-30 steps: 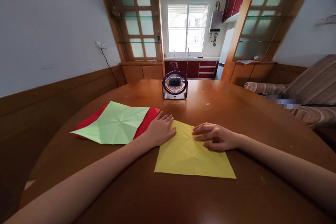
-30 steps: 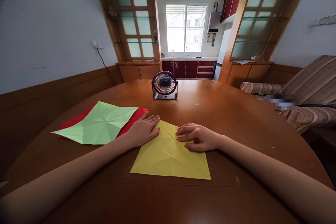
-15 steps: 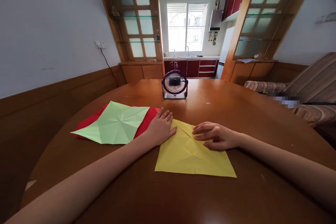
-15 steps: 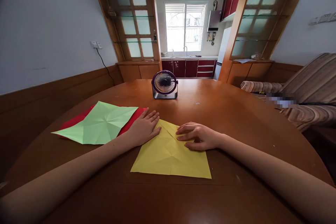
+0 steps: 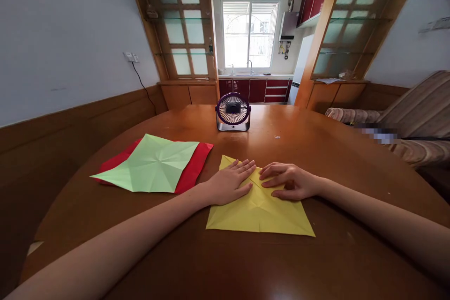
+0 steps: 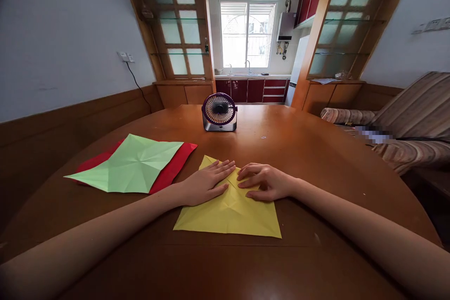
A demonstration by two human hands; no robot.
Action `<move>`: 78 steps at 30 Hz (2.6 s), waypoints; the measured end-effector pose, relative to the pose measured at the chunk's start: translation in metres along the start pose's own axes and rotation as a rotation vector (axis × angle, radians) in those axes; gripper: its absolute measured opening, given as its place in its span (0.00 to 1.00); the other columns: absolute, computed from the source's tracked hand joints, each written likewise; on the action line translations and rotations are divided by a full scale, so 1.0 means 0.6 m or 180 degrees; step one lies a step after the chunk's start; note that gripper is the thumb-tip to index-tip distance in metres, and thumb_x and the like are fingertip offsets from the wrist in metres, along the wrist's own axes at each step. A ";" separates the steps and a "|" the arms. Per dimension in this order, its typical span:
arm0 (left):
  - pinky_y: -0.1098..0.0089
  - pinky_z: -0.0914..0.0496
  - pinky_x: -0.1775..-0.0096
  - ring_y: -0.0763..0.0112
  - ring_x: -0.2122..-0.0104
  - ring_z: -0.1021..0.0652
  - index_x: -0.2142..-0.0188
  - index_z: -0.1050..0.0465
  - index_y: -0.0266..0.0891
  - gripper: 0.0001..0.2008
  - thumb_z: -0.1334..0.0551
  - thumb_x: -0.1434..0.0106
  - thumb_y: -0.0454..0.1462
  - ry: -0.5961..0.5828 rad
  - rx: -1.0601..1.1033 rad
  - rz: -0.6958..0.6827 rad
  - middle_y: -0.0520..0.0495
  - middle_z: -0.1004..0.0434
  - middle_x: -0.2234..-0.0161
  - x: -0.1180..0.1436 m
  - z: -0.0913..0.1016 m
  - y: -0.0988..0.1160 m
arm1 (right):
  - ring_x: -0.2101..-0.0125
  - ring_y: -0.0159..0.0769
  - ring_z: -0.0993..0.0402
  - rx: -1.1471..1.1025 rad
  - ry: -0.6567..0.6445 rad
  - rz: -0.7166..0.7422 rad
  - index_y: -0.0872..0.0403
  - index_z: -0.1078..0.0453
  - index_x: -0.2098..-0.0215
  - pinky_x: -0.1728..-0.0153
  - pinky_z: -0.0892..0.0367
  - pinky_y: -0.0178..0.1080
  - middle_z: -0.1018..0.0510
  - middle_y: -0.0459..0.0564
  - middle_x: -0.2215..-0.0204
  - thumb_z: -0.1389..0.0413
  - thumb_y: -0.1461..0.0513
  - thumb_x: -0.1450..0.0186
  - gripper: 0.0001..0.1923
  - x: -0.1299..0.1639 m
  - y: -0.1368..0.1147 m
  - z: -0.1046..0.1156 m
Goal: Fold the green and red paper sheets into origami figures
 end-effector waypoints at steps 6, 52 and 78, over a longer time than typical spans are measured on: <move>0.62 0.57 0.33 0.67 0.32 0.56 0.31 0.57 0.38 0.30 0.57 0.28 0.49 -0.0154 0.0038 -0.0023 0.47 0.61 0.31 0.001 -0.004 -0.003 | 0.51 0.42 0.28 -0.0100 0.0035 -0.0018 0.52 0.26 0.48 0.47 0.33 0.51 0.23 0.57 0.53 0.40 0.60 0.36 0.17 -0.001 0.002 0.002; 0.53 0.50 0.37 0.56 0.48 0.27 0.43 0.36 0.28 0.27 0.52 0.32 0.45 0.0384 -0.1413 0.0212 0.35 0.24 0.51 0.035 0.057 -0.087 | 0.50 0.40 0.30 -0.0848 -0.0036 -0.0586 0.48 0.21 0.57 0.46 0.35 0.49 0.24 0.53 0.54 0.34 0.59 0.42 0.13 0.010 0.043 -0.002; 0.51 0.53 0.35 0.57 0.33 0.48 0.35 0.45 0.49 0.24 0.49 0.29 0.45 0.0124 -0.0290 -0.0567 0.46 0.51 0.32 0.042 0.030 -0.025 | 0.68 0.38 0.25 -0.0148 0.1431 -0.2501 0.55 0.31 0.47 0.66 0.29 0.41 0.22 0.52 0.64 0.40 0.56 0.42 0.26 0.032 0.206 0.071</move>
Point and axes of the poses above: each hand's wrist, its own x-axis away from the middle knuckle, its own z-axis out of the back of the hand, y = z × x, the point moved 9 cm from there along -x, towards the middle knuckle
